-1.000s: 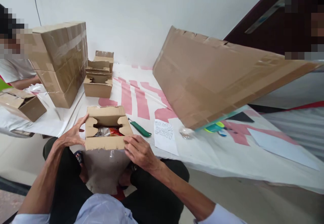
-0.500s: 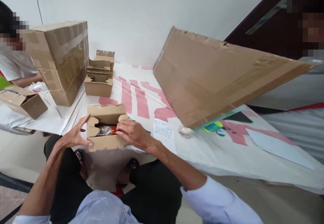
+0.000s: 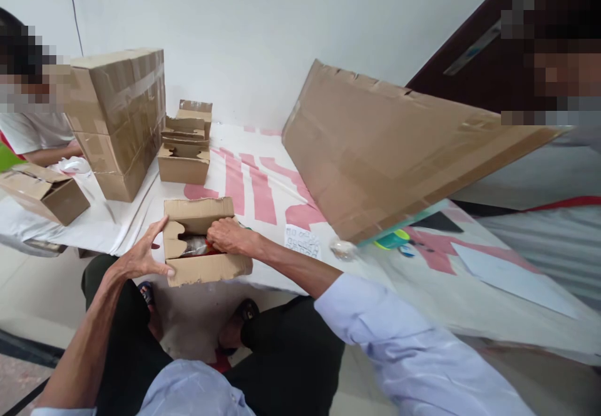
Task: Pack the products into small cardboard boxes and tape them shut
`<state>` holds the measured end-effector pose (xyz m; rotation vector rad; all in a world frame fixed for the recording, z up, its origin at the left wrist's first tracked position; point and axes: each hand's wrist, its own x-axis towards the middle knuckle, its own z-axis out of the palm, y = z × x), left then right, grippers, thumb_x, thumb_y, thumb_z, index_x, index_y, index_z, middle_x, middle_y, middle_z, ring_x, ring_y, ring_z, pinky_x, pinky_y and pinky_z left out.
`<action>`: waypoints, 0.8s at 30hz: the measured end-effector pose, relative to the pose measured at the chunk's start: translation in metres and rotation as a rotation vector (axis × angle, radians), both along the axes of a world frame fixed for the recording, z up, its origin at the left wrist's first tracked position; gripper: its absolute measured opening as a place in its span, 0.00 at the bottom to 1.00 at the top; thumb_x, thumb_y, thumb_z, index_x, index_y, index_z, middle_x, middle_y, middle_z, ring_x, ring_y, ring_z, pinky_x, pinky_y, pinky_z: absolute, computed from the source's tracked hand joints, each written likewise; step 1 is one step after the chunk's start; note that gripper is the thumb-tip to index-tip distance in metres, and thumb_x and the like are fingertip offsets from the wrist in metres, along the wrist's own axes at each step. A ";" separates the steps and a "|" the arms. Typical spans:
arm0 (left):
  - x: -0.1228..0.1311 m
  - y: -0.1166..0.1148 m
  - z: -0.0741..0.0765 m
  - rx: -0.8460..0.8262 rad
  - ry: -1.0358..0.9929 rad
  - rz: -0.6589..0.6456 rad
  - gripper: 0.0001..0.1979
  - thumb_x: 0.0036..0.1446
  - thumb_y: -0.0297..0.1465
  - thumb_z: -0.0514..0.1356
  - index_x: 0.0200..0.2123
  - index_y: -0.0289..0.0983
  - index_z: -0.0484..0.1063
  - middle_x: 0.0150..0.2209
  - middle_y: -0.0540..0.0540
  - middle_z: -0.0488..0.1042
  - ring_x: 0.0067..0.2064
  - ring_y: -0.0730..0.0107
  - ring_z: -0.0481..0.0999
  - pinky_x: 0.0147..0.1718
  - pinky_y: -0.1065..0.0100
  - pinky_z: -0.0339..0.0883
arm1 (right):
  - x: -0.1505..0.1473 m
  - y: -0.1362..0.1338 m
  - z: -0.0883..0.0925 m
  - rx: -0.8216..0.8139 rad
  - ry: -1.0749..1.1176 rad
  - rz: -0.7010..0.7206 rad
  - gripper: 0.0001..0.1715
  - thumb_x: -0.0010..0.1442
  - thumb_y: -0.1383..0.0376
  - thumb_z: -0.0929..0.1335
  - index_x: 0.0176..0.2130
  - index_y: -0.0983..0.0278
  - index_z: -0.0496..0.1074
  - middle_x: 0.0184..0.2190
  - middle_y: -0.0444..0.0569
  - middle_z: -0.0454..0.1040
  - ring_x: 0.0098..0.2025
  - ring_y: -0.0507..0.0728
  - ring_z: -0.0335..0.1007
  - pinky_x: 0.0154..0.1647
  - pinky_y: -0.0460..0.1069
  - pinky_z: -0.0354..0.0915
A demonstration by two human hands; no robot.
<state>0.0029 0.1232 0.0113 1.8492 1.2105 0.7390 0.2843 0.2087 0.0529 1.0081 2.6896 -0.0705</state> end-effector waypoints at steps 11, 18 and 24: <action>-0.001 0.003 -0.001 -0.010 -0.024 0.012 0.71 0.44 0.54 0.79 0.81 0.48 0.42 0.80 0.32 0.47 0.77 0.31 0.55 0.67 0.37 0.66 | 0.047 0.007 0.051 -0.194 0.763 -0.030 0.11 0.65 0.68 0.66 0.34 0.63 0.78 0.34 0.47 0.80 0.37 0.55 0.73 0.39 0.49 0.64; 0.007 0.012 0.040 0.242 0.033 0.059 0.59 0.50 0.53 0.77 0.79 0.50 0.53 0.79 0.35 0.53 0.78 0.33 0.55 0.70 0.37 0.61 | 0.077 0.030 0.097 -0.548 0.920 -0.161 0.10 0.60 0.60 0.71 0.31 0.63 0.76 0.28 0.43 0.75 0.29 0.51 0.67 0.30 0.47 0.62; 0.048 0.034 0.084 0.367 -0.067 -0.005 0.33 0.61 0.49 0.71 0.66 0.45 0.75 0.65 0.38 0.75 0.68 0.43 0.72 0.67 0.46 0.68 | 0.074 0.054 0.102 -0.772 1.066 -0.189 0.20 0.56 0.51 0.79 0.33 0.64 0.78 0.26 0.42 0.75 0.27 0.50 0.66 0.29 0.46 0.63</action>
